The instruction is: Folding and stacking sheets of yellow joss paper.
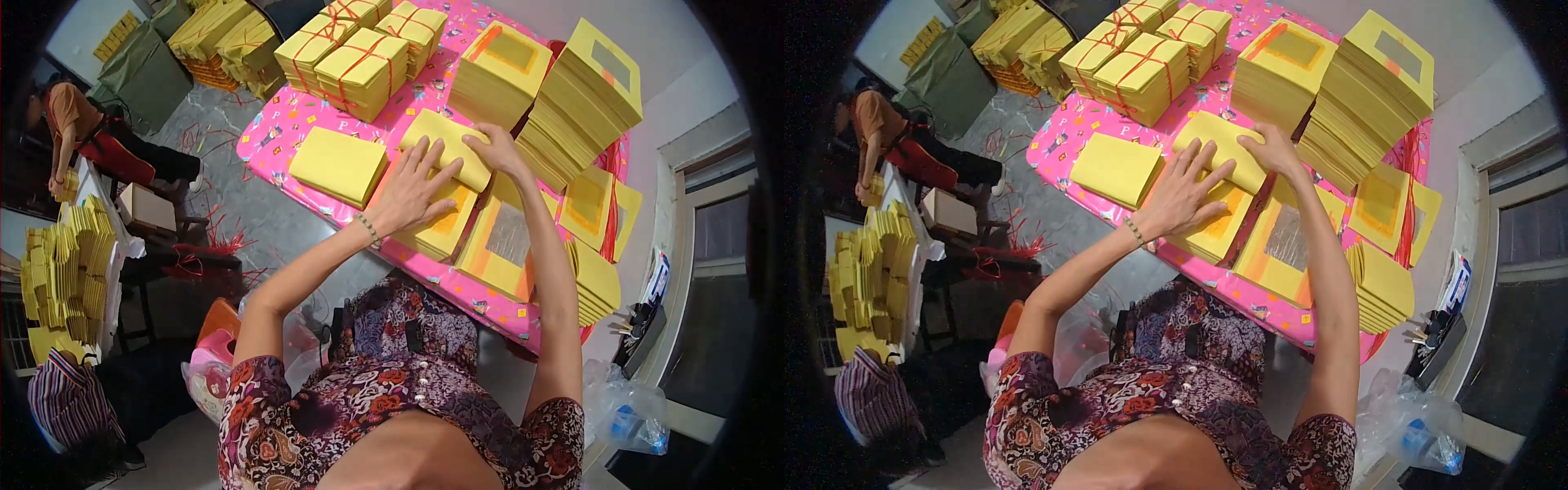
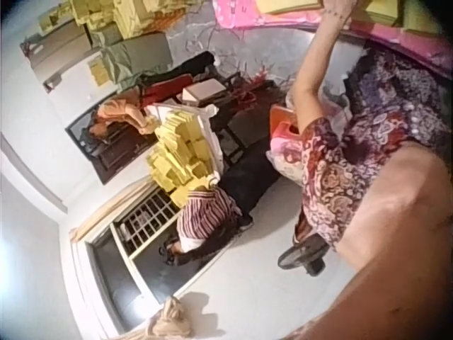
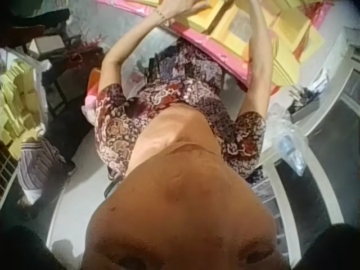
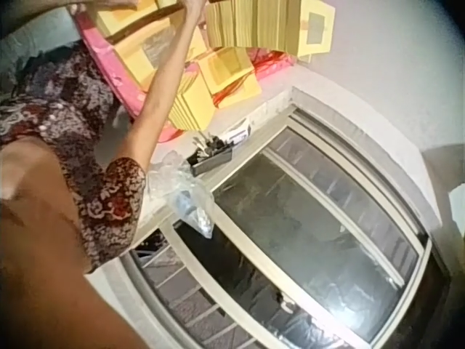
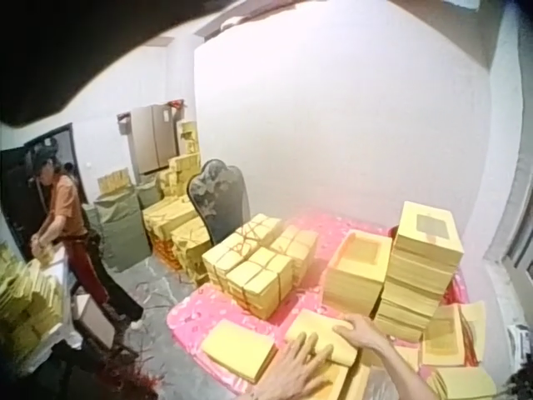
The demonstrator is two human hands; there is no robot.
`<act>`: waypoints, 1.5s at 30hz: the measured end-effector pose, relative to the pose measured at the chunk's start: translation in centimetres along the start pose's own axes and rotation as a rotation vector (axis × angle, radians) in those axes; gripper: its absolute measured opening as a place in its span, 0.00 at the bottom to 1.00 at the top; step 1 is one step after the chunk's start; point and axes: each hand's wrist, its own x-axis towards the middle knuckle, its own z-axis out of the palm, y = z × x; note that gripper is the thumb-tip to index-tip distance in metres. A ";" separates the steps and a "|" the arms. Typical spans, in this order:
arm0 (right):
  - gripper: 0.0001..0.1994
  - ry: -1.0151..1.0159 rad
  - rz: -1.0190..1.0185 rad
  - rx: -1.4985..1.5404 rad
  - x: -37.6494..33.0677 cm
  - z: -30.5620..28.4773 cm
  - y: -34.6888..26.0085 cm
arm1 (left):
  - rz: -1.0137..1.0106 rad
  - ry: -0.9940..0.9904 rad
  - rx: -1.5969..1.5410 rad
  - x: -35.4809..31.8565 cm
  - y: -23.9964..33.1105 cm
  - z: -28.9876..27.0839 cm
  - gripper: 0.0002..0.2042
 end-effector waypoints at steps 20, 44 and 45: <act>0.28 0.012 -0.134 -0.159 2.0 2.4 -0.3 | -0.042 -0.054 -0.013 0.5 0.0 1.0 0.35; 0.25 0.160 -0.230 -0.210 0.7 3.3 -0.3 | -0.030 -0.082 -0.068 0.4 0.3 0.2 0.30; 0.24 0.242 -0.270 -0.240 -0.1 3.4 -0.8 | -0.028 -0.076 -0.066 0.4 0.3 0.1 0.29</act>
